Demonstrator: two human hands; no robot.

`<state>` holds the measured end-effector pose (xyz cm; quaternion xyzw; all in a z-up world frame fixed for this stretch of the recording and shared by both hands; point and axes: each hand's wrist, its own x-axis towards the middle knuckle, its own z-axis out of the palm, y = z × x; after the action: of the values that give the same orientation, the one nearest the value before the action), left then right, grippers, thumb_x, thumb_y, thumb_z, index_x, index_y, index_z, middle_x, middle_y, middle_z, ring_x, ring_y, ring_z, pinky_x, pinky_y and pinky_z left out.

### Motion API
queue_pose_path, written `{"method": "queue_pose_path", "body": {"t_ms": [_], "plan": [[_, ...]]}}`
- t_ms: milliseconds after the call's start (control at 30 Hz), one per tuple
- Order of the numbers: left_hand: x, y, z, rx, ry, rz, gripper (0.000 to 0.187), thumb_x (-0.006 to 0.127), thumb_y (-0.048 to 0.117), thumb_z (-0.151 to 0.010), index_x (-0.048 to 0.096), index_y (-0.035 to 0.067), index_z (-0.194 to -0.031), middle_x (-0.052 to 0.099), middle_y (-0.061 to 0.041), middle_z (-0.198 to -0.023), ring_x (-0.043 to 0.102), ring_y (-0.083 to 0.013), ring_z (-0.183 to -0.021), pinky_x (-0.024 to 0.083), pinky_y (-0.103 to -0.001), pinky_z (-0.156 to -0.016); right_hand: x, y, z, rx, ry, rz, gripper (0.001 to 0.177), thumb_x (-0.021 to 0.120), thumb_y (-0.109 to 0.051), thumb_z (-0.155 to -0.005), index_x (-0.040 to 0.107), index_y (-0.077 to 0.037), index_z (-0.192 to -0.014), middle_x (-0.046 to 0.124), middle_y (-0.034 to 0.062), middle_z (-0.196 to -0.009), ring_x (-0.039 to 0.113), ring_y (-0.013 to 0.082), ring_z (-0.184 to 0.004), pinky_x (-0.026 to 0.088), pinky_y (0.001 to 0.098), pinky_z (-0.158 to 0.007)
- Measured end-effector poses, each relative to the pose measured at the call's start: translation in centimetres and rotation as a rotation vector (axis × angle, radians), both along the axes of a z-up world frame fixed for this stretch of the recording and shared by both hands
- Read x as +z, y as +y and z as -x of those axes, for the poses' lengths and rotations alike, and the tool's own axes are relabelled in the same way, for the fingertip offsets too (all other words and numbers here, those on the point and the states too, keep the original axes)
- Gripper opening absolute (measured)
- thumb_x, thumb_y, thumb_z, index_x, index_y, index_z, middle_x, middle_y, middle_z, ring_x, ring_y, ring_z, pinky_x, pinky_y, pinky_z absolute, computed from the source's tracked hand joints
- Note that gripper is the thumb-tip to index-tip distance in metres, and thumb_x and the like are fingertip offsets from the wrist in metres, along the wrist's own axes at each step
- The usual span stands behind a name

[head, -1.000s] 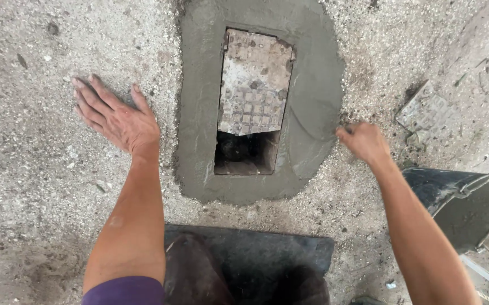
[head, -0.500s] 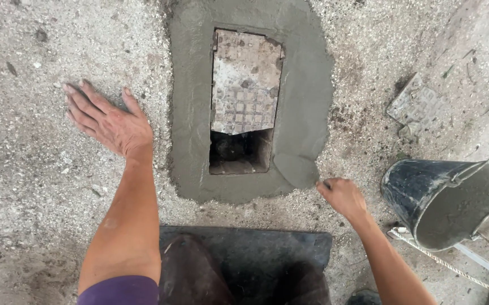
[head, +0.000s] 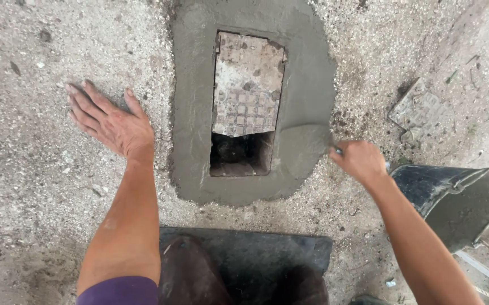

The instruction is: Smoothing wet cement around a rectangular hole in the ground using a trowel

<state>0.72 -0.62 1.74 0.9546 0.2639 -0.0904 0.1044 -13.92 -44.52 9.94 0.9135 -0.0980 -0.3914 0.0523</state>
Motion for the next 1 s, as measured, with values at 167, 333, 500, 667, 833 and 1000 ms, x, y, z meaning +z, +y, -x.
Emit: {"method": "queue_pose_path", "body": {"t_ms": [167, 333, 500, 667, 833, 1000], "plan": [[-0.1, 0.0, 0.1, -0.01, -0.043, 0.004, 0.077, 0.028, 0.062, -0.112, 0.017, 0.008, -0.167, 0.007, -0.012, -0.169, 0.006, -0.0314, -0.157, 0.004, -0.048, -0.13, -0.2, -1.1, -4.2, -0.199, -0.101, -0.064, 0.044, 0.048, -0.037, -0.112, 0.065, -0.011, -0.081, 0.036, -0.0037, -0.05, 0.027, 0.0075, -0.038, 0.027, 0.0217, -0.031], [0.6, -0.2, 0.0, -0.006, 0.051, 0.017, 0.077, 0.031, 0.06, -0.114, 0.011, 0.008, -0.166, 0.003, -0.013, -0.171, 0.004, -0.0316, -0.159, -0.001, -0.046, -0.13, -0.5, -0.1, -6.4, -0.403, -0.169, -0.137, 0.051, 0.053, -0.036, -0.11, 0.056, -0.013, -0.065, 0.034, -0.0047, -0.05, 0.027, 0.0088, -0.04, 0.026, 0.023, -0.034], [0.1, 0.0, 0.1, -0.009, -0.008, 0.002, 0.074, 0.037, 0.058, -0.117, 0.012, 0.008, -0.166, 0.006, -0.013, -0.171, 0.007, -0.0315, -0.159, 0.002, -0.047, -0.131, -0.9, 0.5, -4.8, -0.538, -0.043, -0.131, 0.042, 0.054, -0.044, -0.106, 0.071, -0.009, -0.122, 0.046, 0.0004, -0.055, 0.03, 0.0106, -0.041, 0.029, 0.0234, -0.038], [0.4, -0.1, 0.2, -0.014, 0.028, 0.005, 0.074, 0.032, 0.059, -0.117, 0.009, 0.01, -0.167, 0.002, -0.012, -0.171, 0.005, -0.0309, -0.16, 0.002, -0.046, -0.132, 0.4, 2.7, -1.6, -0.552, 0.067, -0.099, 0.045, 0.051, -0.043, -0.104, 0.062, -0.011, -0.134, 0.056, 0.0043, -0.104, 0.033, 0.0093, -0.042, 0.031, 0.0225, -0.039], [-0.2, 0.1, 0.5, -0.023, -0.038, -0.002, 0.075, 0.031, 0.059, -0.115, 0.014, 0.007, -0.166, 0.008, -0.014, -0.17, 0.01, -0.0332, -0.159, 0.004, -0.048, -0.13, -2.3, 1.3, 5.0, -0.365, 0.071, -0.142, 0.046, 0.046, -0.037, -0.11, 0.053, -0.015, -0.071, 0.039, -0.0051, -0.055, 0.033, 0.0077, -0.043, 0.034, 0.0216, -0.037], [-0.4, 0.2, 0.5, -0.056, -0.123, 0.0, 0.078, 0.028, 0.059, -0.112, 0.02, 0.002, -0.165, 0.011, -0.017, -0.169, 0.011, -0.0348, -0.157, 0.004, -0.048, -0.129, -2.1, 1.2, 8.5, -0.023, 0.012, -0.105, 0.038, 0.044, -0.032, -0.107, 0.071, -0.011, -0.089, 0.045, -0.0039, -0.048, 0.04, 0.0051, -0.034, 0.038, 0.0204, -0.027]]}}
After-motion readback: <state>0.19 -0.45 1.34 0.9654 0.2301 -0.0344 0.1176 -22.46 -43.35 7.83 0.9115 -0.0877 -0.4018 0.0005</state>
